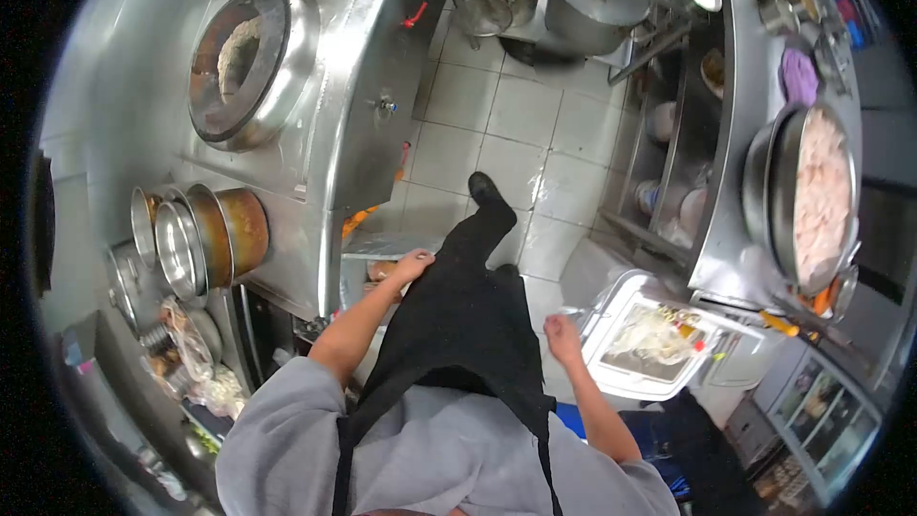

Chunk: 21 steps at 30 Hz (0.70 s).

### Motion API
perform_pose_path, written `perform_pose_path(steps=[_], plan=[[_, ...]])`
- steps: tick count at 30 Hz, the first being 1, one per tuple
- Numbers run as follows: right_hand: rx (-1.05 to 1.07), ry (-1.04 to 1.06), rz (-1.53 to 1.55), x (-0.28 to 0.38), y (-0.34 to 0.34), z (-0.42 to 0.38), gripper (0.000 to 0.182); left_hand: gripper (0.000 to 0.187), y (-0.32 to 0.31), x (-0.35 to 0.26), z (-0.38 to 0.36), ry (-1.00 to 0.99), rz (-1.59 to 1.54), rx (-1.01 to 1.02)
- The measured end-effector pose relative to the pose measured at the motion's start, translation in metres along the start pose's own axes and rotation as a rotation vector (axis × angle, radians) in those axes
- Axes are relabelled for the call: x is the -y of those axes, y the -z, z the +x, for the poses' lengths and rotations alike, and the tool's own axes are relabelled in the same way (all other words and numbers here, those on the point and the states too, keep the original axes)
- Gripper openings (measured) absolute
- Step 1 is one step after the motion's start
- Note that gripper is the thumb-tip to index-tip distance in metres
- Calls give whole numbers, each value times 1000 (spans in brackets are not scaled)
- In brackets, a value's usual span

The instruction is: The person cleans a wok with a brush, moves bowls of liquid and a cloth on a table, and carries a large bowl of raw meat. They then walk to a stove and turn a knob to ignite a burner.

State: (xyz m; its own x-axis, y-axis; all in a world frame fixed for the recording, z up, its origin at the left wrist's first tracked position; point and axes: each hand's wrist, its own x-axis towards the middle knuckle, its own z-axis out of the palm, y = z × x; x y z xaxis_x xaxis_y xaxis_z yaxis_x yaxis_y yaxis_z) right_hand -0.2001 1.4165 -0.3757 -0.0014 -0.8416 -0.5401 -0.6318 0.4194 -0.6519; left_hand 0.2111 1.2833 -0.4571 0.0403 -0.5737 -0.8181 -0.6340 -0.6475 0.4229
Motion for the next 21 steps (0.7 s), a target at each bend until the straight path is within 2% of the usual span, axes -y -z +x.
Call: perform_pose_path(steps=[2, 4, 6, 7, 8, 10, 12, 14, 16, 17, 20, 21], plan=[[85, -148, -7, 59, 36, -21, 24, 38, -5, 22, 23, 14, -140, -26], [113, -166, -94, 57, 44, -19, 24, 37, 2, 18, 48, 21, -279, -58], [161, -210, -177, 57, 54, 0, 25, 36, 7, 11, 52, 120, -371, -44], [91, -206, -100, 62, 59, 23, 25, 36, 4, 15, 63, 58, -360, -85], [19, -194, -17, 74, 64, 52, 26, 36, 5, 2, 66, 65, -381, -80], [41, -126, -130, 136, 88, 121, 26, 35, 11, -37, 56, 81, -202, -181], [-34, 101, -186, 148, 88, 196, 26, 38, 12, -84, 45, 38, -181, -184], [5, 137, -206, 188, 91, 269, 24, 42, -2, -109, 48, -260, -123, -60], [21, 224, -83, 213, 82, 342, 25, 42, -7, -152, 32, -257, 50, 248], [83, 188, -31, 232, 79, 377, 25, 42, -10, -164, 25, -263, 99, 371], [228, 149, 59, 287, 62, 477, 24, 42, -37, -173, 15, -163, 30, 497], [180, 309, 25, 283, 48, 517, 23, 42, -41, -173, 20, -110, -4, 502]])
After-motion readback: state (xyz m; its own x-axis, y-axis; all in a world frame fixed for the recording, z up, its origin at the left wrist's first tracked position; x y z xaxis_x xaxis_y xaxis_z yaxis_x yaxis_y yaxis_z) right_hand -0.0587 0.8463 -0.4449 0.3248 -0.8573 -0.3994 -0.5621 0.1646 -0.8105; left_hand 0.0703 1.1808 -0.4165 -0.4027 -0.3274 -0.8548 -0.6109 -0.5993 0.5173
